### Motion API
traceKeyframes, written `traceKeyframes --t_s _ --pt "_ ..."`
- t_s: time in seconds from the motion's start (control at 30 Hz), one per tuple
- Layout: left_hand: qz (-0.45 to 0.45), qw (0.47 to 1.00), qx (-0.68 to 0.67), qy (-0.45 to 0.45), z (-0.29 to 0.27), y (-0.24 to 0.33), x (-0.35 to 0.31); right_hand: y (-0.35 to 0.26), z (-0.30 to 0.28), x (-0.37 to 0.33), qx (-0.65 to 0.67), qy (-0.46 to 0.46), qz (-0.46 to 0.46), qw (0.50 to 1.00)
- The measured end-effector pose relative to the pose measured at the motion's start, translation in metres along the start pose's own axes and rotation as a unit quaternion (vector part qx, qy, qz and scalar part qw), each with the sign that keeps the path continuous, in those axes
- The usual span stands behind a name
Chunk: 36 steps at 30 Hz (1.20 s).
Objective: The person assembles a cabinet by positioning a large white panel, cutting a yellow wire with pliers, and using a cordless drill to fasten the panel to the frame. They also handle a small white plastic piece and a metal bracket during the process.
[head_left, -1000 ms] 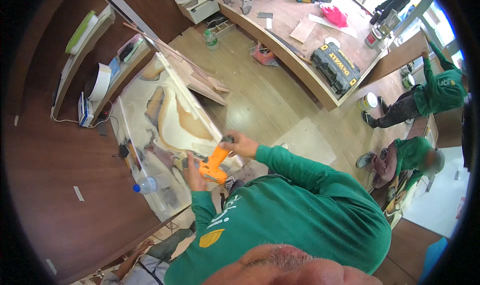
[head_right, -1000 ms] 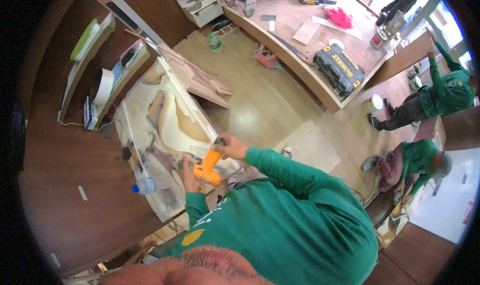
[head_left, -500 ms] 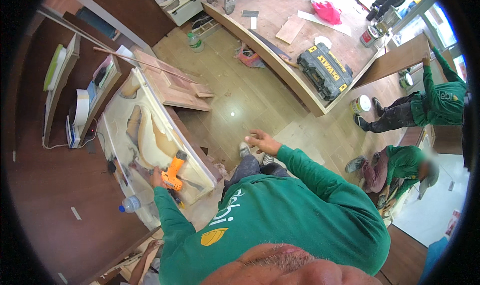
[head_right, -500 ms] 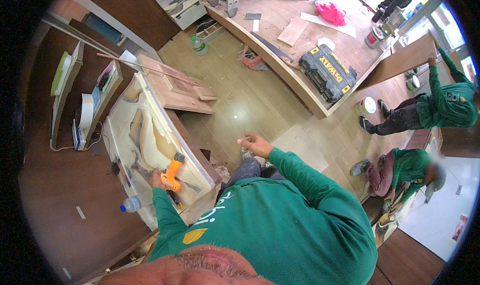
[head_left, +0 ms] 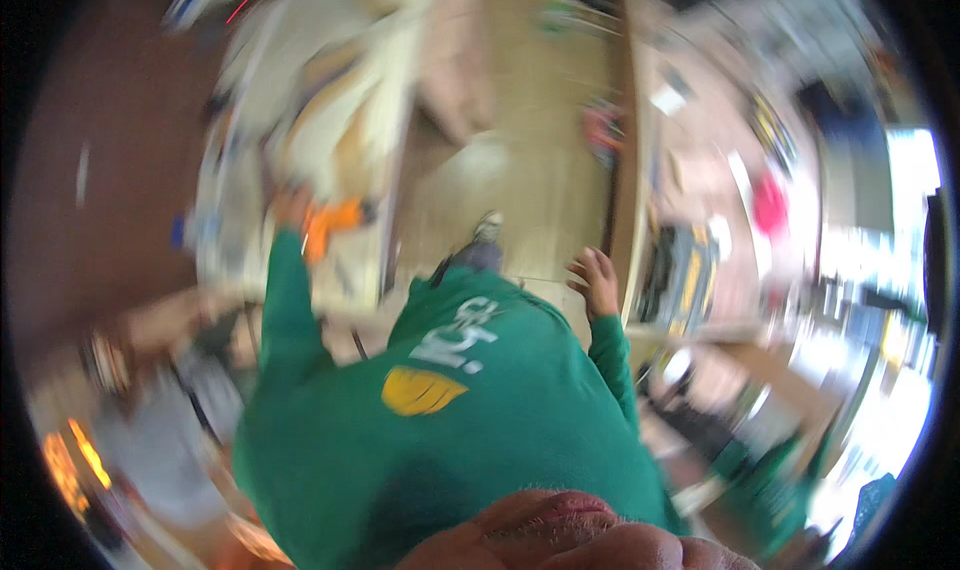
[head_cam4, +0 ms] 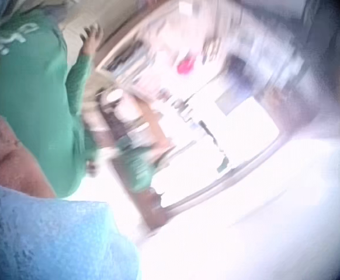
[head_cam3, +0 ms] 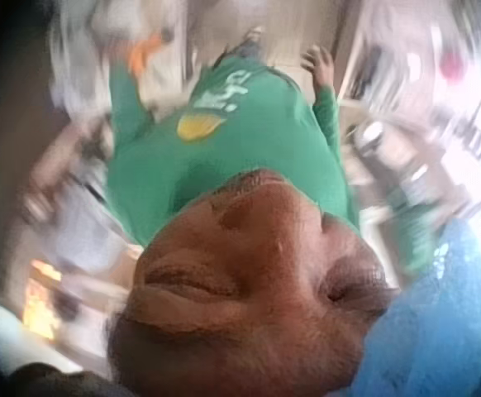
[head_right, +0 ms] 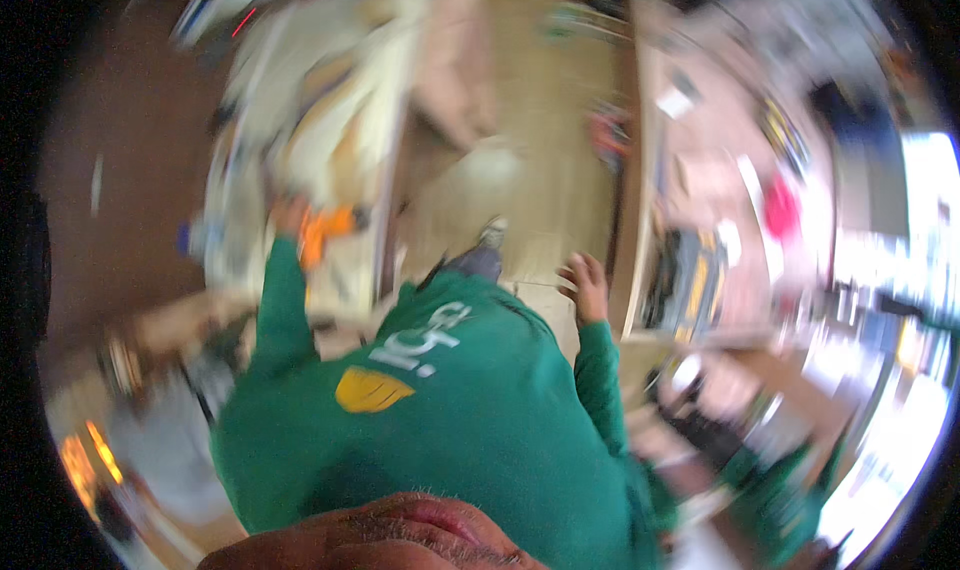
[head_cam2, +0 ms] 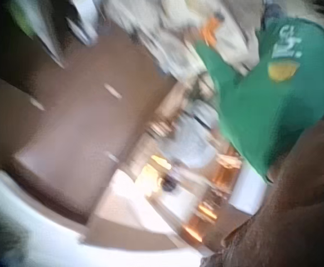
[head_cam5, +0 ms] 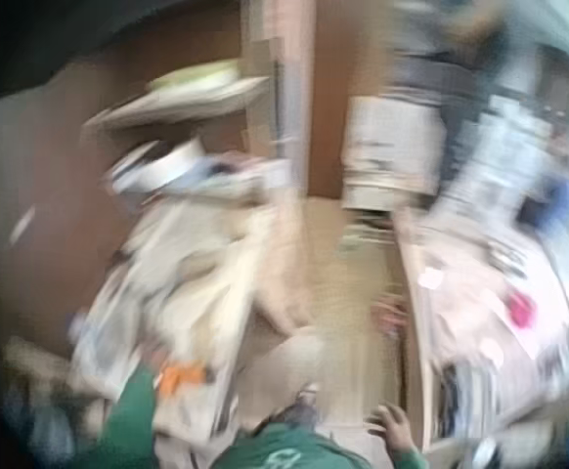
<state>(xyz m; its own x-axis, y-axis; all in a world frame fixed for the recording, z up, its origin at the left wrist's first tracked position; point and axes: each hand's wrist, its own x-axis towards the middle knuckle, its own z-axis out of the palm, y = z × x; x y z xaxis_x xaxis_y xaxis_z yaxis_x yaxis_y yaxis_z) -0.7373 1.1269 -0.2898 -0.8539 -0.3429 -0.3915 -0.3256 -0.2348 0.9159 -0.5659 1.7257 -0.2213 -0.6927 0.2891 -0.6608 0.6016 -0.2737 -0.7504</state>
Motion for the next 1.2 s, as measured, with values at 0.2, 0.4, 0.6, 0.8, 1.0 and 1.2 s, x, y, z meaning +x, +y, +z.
traceKeyframes --t_s 0.2,0.4,0.6,0.8,1.0,1.2 --pt "0.144 0.792 0.562 0.188 -0.008 0.016 0.018 -0.017 -0.009 0.05 -0.03 -0.042 0.06 0.997" --pt "0.118 0.802 0.537 0.235 0.012 0.011 0.011 -0.034 -0.012 0.107 -0.113 -0.125 0.062 0.984" --pt "0.046 0.812 0.545 0.205 -0.007 0.001 0.015 -0.086 0.025 0.12 -0.098 -0.123 -0.02 0.987" --pt "0.281 0.866 0.356 0.209 0.126 0.055 -0.052 -0.072 -0.017 0.116 -0.087 -0.016 -0.001 0.996" --pt "0.131 0.854 0.388 -0.322 0.302 0.049 -0.074 0.058 -0.084 0.123 0.022 0.124 0.112 0.986" --pt "0.28 0.595 0.47 -0.589 0.41 0.019 -0.053 0.227 -0.19 0.088 -0.212 0.248 0.102 0.94"
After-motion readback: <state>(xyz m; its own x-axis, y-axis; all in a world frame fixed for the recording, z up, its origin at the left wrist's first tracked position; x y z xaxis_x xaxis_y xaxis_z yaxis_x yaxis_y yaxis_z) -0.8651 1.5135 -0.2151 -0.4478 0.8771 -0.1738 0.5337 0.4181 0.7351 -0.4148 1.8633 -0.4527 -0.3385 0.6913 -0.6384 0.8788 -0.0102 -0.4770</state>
